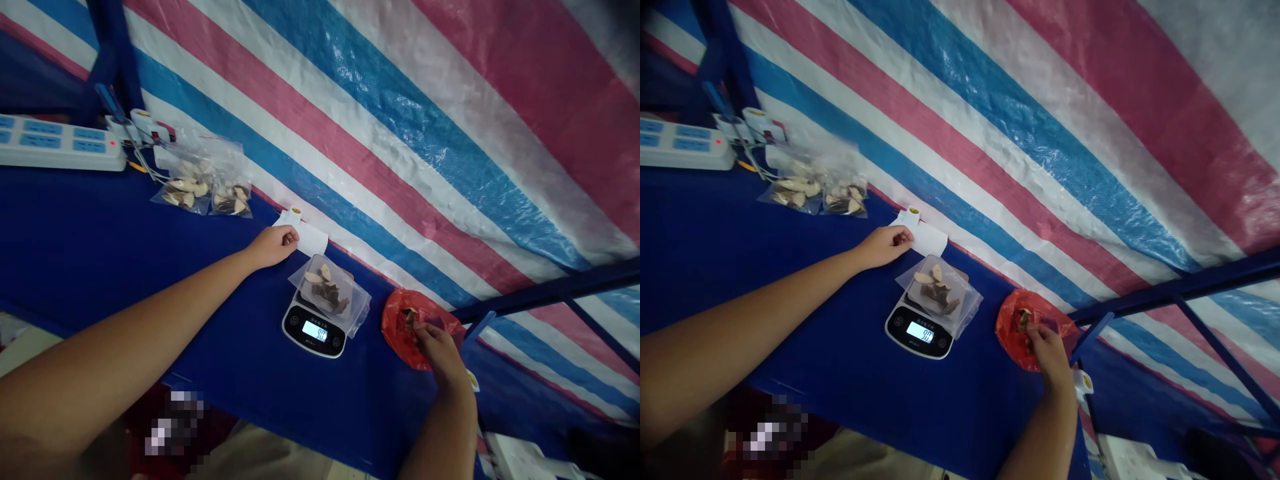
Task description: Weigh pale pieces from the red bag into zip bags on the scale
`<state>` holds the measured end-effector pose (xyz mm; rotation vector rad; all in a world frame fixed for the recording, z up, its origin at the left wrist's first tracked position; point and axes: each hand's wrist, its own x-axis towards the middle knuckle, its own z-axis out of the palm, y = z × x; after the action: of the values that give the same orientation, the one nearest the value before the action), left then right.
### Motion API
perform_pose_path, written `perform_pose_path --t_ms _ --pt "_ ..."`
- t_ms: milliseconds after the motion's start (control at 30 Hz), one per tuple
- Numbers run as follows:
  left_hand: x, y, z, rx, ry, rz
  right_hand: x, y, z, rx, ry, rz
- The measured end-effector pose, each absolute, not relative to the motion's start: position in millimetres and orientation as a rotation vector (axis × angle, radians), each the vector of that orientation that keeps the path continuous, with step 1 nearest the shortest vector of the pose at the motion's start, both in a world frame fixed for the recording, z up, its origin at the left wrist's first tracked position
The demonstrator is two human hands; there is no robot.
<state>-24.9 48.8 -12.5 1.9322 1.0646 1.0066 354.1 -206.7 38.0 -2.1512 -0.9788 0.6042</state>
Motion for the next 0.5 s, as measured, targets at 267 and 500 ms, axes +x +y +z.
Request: perform_pose_path --t_ms 267,500 --pt "-24.9 48.8 -12.3 1.926 1.07 0.991 362.8 -201.0 31.7 -2.406 -0.905 0.443" --pt "-25.4 47.8 -11.1 1.914 1.066 0.994 363.5 -207.4 38.5 -2.43 -0.964 0.419"
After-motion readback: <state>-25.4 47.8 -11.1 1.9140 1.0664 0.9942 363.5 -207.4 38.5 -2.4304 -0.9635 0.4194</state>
